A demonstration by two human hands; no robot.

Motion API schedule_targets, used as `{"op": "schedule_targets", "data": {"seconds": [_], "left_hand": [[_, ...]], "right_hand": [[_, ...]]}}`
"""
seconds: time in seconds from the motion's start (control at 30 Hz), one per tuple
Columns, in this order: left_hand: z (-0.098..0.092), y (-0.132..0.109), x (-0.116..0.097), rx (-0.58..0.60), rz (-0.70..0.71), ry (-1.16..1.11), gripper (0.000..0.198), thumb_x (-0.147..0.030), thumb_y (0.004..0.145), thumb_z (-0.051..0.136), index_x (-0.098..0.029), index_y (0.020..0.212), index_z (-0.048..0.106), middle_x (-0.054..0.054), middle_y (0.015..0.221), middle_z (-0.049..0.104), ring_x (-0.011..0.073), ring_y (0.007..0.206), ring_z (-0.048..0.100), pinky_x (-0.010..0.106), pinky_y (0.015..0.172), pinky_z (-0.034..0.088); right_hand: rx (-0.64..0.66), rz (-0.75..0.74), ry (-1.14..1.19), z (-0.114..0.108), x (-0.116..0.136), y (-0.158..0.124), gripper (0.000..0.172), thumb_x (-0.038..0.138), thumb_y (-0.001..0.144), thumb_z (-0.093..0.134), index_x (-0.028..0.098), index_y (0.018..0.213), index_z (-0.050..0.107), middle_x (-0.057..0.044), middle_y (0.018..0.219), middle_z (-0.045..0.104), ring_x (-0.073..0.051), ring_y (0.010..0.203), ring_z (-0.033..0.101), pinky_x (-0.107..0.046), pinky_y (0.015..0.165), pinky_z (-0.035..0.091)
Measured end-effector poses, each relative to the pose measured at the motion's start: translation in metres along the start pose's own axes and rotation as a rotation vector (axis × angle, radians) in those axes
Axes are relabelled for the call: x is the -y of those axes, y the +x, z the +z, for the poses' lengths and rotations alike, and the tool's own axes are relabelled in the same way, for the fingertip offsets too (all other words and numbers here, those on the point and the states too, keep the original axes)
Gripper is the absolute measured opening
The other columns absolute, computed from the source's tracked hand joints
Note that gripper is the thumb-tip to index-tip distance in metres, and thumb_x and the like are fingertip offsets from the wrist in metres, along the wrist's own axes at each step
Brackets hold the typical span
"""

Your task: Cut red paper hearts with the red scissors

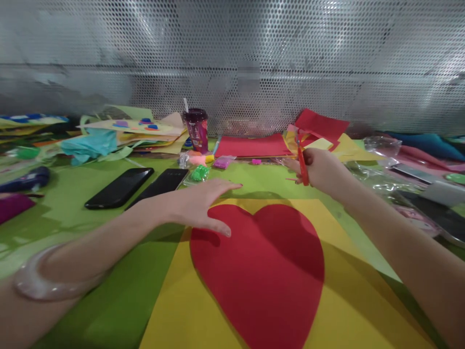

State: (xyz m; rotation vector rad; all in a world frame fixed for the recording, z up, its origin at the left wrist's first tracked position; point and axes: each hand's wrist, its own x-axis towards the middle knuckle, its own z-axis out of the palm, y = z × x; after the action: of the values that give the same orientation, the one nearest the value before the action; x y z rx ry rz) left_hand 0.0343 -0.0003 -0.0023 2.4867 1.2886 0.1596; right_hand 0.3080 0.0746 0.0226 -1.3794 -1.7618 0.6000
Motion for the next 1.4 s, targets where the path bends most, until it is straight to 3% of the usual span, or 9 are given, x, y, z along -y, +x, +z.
{"op": "schedule_targets", "data": {"seconds": [0.17,0.4,0.57,0.7,0.87,0.97,1.03,1.17,1.4], "left_hand": [[0.004,0.002,0.008,0.000,0.013,0.045,0.096,-0.062,0.057,0.062,-0.027,0.137,0.024,0.008,0.144,0.026,0.0306,0.131,0.021,0.042,0.103,0.022],[0.004,0.005,0.012,-0.016,-0.008,0.037,0.083,-0.060,0.057,0.062,-0.026,0.129,0.038,0.008,0.139,0.035,0.0302,0.127,0.029,0.040,0.100,0.026],[0.005,0.006,0.016,-0.052,0.007,-0.007,0.073,-0.057,0.061,0.062,-0.026,0.125,0.044,0.008,0.135,0.040,0.0292,0.124,0.034,0.038,0.097,0.031],[0.003,0.011,0.020,-0.200,-0.078,-0.091,0.067,-0.055,0.066,0.059,-0.022,0.123,0.047,0.011,0.126,0.050,0.0288,0.113,0.047,0.039,0.091,0.037],[-0.001,0.021,0.020,-0.660,-0.179,-0.632,0.059,-0.054,0.075,0.049,-0.017,0.121,0.048,0.013,0.113,0.059,0.0243,0.095,0.059,0.037,0.079,0.047],[0.002,0.024,0.020,-0.632,-0.186,-1.077,0.050,-0.049,0.073,0.057,-0.020,0.114,0.055,0.010,0.109,0.063,0.0219,0.090,0.062,0.033,0.073,0.050],[0.005,0.025,0.019,-0.572,-0.255,-1.181,0.047,-0.042,0.067,0.067,-0.021,0.108,0.060,0.009,0.107,0.065,0.0220,0.092,0.062,0.031,0.072,0.051],[0.009,0.027,0.018,-0.437,-0.339,-1.196,0.041,-0.037,0.064,0.070,-0.015,0.098,0.065,0.010,0.099,0.068,0.0240,0.094,0.061,0.034,0.076,0.051],[0.007,0.031,0.024,-0.578,-0.289,-1.031,0.034,-0.041,0.065,0.068,-0.012,0.082,0.069,0.010,0.087,0.071,0.0236,0.081,0.065,0.033,0.074,0.051]], "right_hand": [[0.017,0.031,-0.199,0.000,-0.001,0.000,0.033,0.047,0.066,0.065,0.019,0.058,0.050,-0.003,0.049,0.055,-0.014,0.041,0.053,-0.024,0.036,0.036],[0.605,0.123,-0.170,-0.003,0.005,-0.013,0.030,0.039,0.068,0.064,0.016,0.050,0.056,-0.005,0.053,0.059,-0.012,0.046,0.052,-0.024,0.044,0.038],[0.730,-0.050,-0.197,-0.009,0.011,-0.016,0.022,0.030,0.066,0.064,0.017,0.052,0.054,0.003,0.050,0.047,-0.008,0.047,0.042,-0.023,0.045,0.031],[0.717,-0.073,-0.181,-0.008,0.014,-0.014,0.015,0.025,0.062,0.069,0.018,0.059,0.056,0.004,0.052,0.050,-0.009,0.048,0.044,-0.023,0.044,0.031],[0.406,-0.067,0.164,-0.010,0.015,-0.009,0.022,0.027,0.061,0.071,0.018,0.070,0.054,0.003,0.061,0.053,-0.010,0.054,0.049,-0.023,0.050,0.038],[0.196,-0.067,0.351,-0.009,0.011,-0.005,0.025,0.027,0.059,0.073,0.019,0.070,0.052,0.001,0.065,0.055,-0.011,0.058,0.052,-0.024,0.052,0.041],[0.116,-0.068,0.413,-0.007,0.007,-0.002,0.028,0.027,0.057,0.075,0.018,0.070,0.052,0.002,0.062,0.053,-0.011,0.057,0.051,-0.025,0.053,0.041],[0.106,-0.063,0.440,-0.005,0.004,-0.001,0.031,0.031,0.056,0.074,0.017,0.071,0.051,0.003,0.062,0.053,-0.010,0.055,0.051,-0.023,0.051,0.040],[0.153,-0.027,0.351,-0.005,0.006,-0.008,0.027,0.035,0.060,0.070,0.016,0.067,0.053,0.001,0.058,0.055,-0.010,0.054,0.050,-0.021,0.047,0.038]]}}
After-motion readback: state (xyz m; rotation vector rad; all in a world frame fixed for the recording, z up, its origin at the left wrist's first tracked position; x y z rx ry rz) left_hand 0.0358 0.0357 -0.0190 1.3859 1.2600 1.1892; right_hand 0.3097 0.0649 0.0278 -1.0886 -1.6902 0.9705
